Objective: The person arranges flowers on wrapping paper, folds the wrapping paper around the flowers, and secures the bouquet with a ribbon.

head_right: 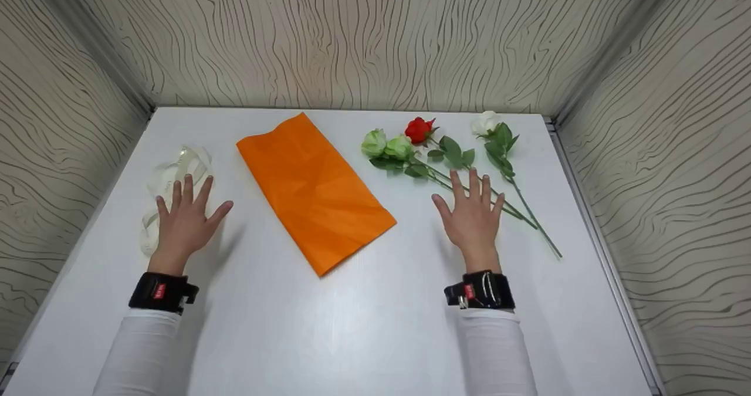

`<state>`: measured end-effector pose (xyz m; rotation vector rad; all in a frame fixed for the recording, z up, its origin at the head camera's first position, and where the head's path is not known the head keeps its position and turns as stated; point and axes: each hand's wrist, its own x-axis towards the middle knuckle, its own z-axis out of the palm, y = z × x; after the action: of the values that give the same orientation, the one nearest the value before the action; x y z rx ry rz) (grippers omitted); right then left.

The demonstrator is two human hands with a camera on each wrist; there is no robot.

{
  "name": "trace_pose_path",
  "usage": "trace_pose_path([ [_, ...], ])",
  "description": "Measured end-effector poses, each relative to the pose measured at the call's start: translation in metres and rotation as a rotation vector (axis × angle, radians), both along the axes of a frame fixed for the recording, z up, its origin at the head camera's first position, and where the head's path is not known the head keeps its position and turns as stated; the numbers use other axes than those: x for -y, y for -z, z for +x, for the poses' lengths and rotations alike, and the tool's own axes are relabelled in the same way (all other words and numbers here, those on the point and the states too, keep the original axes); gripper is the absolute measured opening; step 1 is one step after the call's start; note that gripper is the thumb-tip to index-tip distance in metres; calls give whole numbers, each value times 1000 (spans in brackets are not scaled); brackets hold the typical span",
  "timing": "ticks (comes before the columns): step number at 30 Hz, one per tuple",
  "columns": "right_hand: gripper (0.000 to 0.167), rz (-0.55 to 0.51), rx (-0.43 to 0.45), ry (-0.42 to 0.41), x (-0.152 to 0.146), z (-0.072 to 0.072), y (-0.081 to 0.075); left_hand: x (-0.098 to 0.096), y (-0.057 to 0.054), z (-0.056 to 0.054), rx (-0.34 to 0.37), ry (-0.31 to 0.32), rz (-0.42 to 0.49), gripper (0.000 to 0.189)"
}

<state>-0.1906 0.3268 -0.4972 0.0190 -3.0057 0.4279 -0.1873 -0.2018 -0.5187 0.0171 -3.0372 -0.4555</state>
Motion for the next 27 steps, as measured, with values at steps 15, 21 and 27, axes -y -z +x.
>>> trace_pose_path([
  [15, 66, -18, 114, -177, 78, 9, 31, -85, 18, 1, 67, 183, -9, 76],
  [21, 52, -19, 107, -223, 101, 16, 45, -106, 28, 3, 149, 230, -31, 80],
  [27, 48, -21, 90, -234, 125, 22, 59, -120, 39, 6, 197, 253, -32, 91],
])
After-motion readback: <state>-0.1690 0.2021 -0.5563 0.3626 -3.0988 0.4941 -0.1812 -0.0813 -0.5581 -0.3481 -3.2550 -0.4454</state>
